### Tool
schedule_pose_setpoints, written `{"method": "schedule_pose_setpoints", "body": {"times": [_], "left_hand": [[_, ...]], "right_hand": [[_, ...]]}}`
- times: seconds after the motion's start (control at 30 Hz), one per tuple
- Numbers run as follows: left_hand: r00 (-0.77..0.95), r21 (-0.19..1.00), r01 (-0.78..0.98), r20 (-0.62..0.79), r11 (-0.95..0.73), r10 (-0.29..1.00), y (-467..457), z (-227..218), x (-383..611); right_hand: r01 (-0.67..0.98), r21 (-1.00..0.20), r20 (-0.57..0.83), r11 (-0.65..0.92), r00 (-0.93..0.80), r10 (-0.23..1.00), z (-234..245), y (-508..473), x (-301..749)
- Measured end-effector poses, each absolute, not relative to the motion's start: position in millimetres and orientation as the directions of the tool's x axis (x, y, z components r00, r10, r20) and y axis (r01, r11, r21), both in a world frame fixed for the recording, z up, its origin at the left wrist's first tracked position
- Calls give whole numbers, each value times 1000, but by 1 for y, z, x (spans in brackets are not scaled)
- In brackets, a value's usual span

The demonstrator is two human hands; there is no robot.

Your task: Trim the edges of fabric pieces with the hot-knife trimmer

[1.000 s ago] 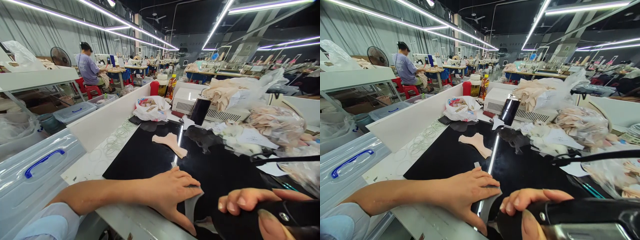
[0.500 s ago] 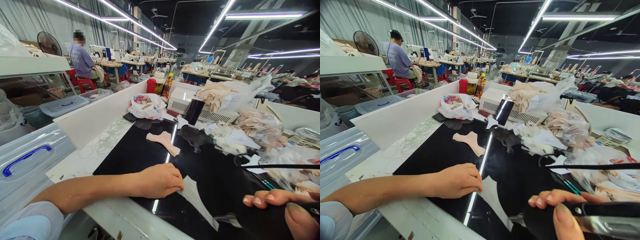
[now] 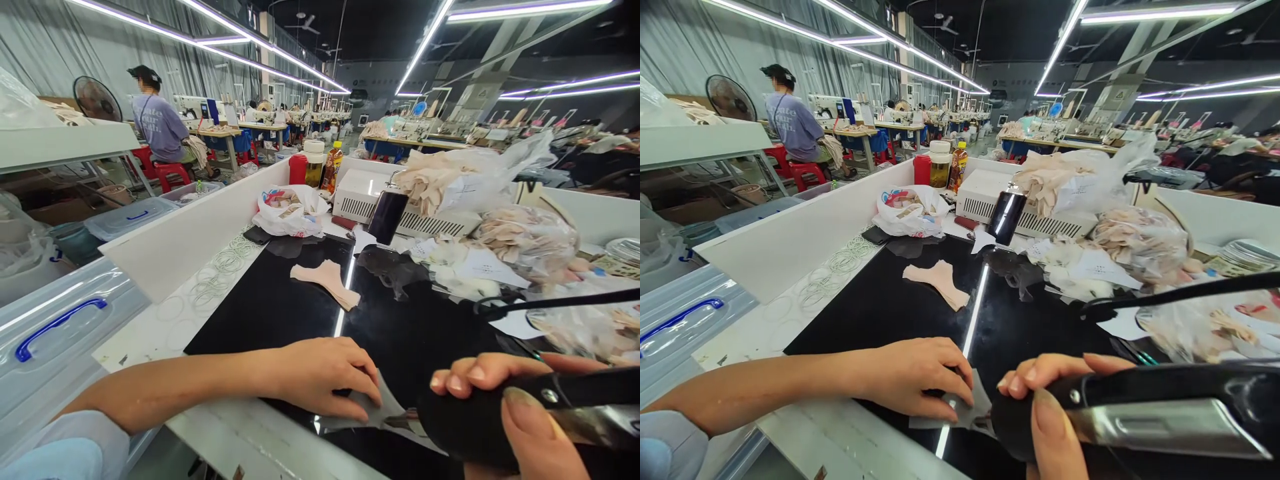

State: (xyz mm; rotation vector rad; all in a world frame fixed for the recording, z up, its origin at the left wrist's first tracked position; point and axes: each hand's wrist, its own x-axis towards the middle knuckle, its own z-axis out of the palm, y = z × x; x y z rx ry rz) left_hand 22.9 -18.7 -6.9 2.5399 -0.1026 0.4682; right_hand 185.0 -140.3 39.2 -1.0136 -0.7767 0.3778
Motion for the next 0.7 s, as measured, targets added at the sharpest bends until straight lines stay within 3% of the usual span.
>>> {"method": "schedule_pose_setpoints", "body": {"times": [0.3, 0.7], "left_hand": [[948, 538, -134, 313, -832, 50, -19, -7, 23], [948, 494, -135, 317, -859, 33, -18, -8, 23]], "right_hand": [[41, -837, 438, 545, 646, 625, 25, -142, 188], [68, -865, 430, 497, 610, 665, 19, -146, 198]]}}
